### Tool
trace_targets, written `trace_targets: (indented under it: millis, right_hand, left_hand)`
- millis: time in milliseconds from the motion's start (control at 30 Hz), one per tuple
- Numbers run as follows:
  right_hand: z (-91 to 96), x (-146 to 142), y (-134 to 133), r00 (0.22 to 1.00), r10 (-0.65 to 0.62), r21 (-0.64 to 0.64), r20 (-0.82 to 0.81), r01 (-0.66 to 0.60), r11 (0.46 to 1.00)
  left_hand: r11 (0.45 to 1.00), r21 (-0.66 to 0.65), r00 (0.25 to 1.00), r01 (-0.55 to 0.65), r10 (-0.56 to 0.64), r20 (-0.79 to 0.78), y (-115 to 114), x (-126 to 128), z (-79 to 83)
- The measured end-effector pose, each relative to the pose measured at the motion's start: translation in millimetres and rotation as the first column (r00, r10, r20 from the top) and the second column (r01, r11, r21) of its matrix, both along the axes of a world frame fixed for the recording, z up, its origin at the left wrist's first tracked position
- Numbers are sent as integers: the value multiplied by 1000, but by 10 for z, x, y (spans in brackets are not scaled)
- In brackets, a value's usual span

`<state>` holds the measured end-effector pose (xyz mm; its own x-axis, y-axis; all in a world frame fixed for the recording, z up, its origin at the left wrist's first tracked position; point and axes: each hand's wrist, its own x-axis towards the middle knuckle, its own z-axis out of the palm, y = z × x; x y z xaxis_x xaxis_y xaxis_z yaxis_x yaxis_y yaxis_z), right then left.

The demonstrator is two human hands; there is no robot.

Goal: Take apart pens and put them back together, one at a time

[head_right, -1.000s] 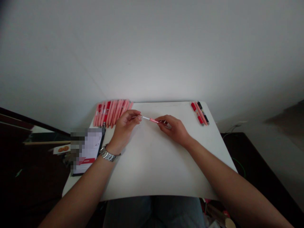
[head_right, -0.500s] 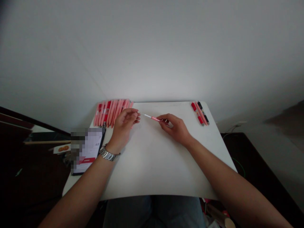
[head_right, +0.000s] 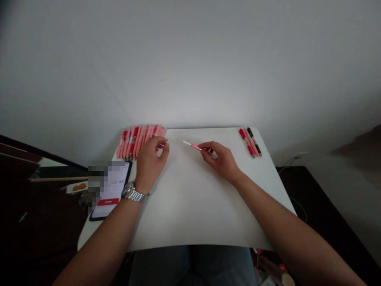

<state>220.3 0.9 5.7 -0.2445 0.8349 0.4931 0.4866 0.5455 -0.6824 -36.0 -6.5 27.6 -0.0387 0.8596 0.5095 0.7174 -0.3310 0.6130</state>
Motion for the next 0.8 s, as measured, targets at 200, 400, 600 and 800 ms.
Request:
trace_targets:
  millis: [200,400,600,800]
  right_hand:
    - [14,-16,-9,1000,1,4,9,-1,1000]
    - [5,-16,-9,1000,2,-10,19,-2,1000]
    - [9,-27,-12,1000,8,-24,24,-8,1000]
    - [23,-26,-21,999,13,-42,30,-12,999]
  left_hand:
    - [988,-29,905,-154,129,-405,-75,0,93]
    - [975,-75,853,-209,144,-501,-106,-10,96]
    - [972,-107,844,-211,125,-522,-111,-16,74]
    - [968,-128,851,-218,124,-510,-105,-6,85]
